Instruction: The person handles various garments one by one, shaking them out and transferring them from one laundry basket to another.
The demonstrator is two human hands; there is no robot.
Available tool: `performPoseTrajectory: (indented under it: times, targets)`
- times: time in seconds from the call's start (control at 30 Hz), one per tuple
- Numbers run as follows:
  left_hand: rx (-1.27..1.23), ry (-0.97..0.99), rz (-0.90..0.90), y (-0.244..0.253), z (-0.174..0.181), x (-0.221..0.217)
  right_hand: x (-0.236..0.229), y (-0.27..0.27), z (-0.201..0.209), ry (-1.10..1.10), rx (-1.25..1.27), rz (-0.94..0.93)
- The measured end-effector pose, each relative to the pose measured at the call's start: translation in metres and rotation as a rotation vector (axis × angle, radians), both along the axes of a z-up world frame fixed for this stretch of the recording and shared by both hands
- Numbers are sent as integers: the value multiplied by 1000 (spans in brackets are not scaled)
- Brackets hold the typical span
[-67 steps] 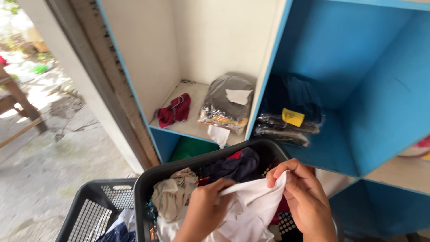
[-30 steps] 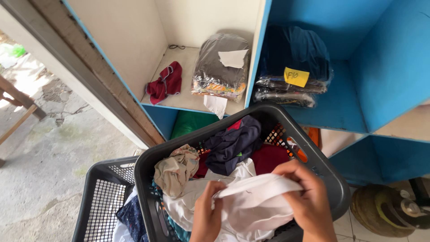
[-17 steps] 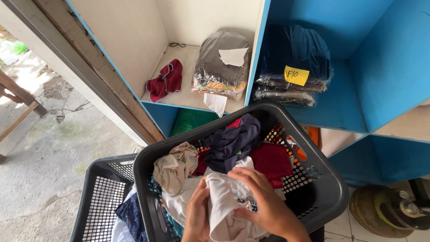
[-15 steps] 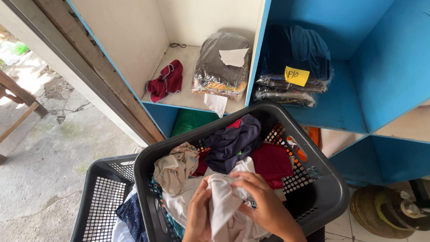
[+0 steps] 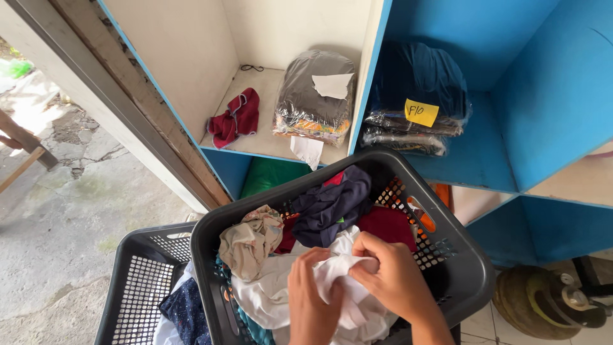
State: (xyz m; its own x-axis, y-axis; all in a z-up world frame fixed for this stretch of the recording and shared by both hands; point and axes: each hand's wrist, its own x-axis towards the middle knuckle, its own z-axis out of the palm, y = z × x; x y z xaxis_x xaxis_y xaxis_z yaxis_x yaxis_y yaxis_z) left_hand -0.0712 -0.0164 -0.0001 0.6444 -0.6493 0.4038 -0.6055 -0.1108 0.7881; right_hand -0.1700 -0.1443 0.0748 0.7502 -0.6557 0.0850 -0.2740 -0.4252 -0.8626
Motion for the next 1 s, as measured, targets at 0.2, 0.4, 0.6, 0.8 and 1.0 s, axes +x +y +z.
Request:
performPoseTrajectory:
  times: [0.2, 0.4, 0.6, 0.8, 1.0]
  targets:
    - [296, 27, 134, 15, 1, 29, -28, -17, -3, -235, -111, -15]
    - [500, 566, 15, 46, -35, 59, -42, -38, -31, -369, 28, -349]
    - [-288, 1444, -362, 53, -63, 61, -22, -26, -23, 139, -121, -292]
    - [-388, 1709, -329, 43, -31, 53, -7, 1, -30, -223, -544, 344]
    - [-355, 1611, -214, 38, -19, 60, -18, -11, -94, -194, 422, 321]
